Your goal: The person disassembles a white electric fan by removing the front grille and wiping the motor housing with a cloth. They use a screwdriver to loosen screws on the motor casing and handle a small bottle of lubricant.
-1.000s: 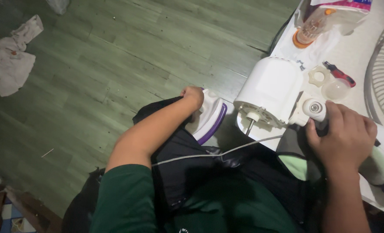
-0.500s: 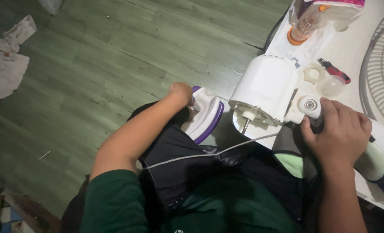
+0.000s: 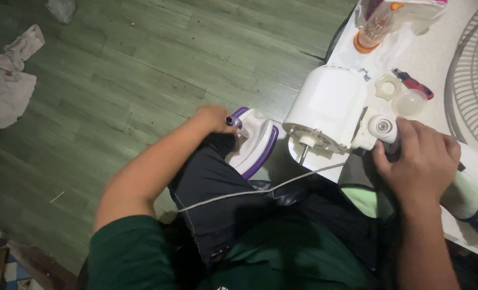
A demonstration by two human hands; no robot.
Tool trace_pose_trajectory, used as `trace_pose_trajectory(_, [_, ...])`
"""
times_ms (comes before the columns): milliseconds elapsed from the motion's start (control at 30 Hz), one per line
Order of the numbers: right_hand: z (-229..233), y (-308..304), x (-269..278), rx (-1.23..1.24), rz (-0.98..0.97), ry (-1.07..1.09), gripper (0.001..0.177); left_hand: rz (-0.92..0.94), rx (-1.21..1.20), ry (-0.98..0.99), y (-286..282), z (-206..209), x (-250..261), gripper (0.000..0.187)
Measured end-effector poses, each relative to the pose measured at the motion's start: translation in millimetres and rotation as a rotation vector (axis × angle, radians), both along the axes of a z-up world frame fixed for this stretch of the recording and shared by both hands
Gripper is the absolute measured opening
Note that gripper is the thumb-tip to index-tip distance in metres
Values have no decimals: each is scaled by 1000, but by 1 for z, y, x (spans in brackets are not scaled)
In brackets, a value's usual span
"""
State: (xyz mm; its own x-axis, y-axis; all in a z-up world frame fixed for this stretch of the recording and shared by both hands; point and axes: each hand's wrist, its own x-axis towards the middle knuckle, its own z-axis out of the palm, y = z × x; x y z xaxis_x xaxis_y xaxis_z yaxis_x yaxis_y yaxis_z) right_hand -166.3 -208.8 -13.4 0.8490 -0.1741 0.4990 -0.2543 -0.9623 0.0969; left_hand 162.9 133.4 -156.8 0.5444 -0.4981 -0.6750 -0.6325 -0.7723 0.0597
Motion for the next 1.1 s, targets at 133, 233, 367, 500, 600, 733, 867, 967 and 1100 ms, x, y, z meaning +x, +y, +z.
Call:
trace_pose_trajectory(133, [2, -1, 3, 2, -7, 5, 44, 91, -85, 32, 2, -10, -9, 109])
trace_pose_trajectory(233, [0, 0, 2, 2, -1, -5, 42, 166, -134, 28, 4, -19, -10, 104])
trace_pose_trajectory(367, [4, 1, 3, 5, 2, -6, 43, 144, -244, -8, 8, -24, -9, 84])
trace_pose_trajectory(500, [7, 3, 4, 17, 0, -1, 42, 63, -307, -4, 8, -28, -4, 70])
trace_pose_trajectory(600, [6, 3, 4, 28, -1, 0, 42, 15, -291, -2, 9, -29, -1, 69])
trace_pose_trajectory(733, [0, 0, 2, 23, -5, 1, 42, 82, -348, 40, 11, -31, -1, 67])
trace_pose_trajectory(867, [-4, -2, 0, 91, -1, 11, 41, 381, -569, 9, 12, -42, -24, 68])
trace_pose_trajectory(967, [-4, -2, 1, 108, -4, -2, 43, 754, -840, -116, 5, -59, -64, 60])
trace_pose_trajectory(1100, [2, 1, 4, 119, -12, -11, 46, 1103, -1242, -580, -40, -95, -100, 55])
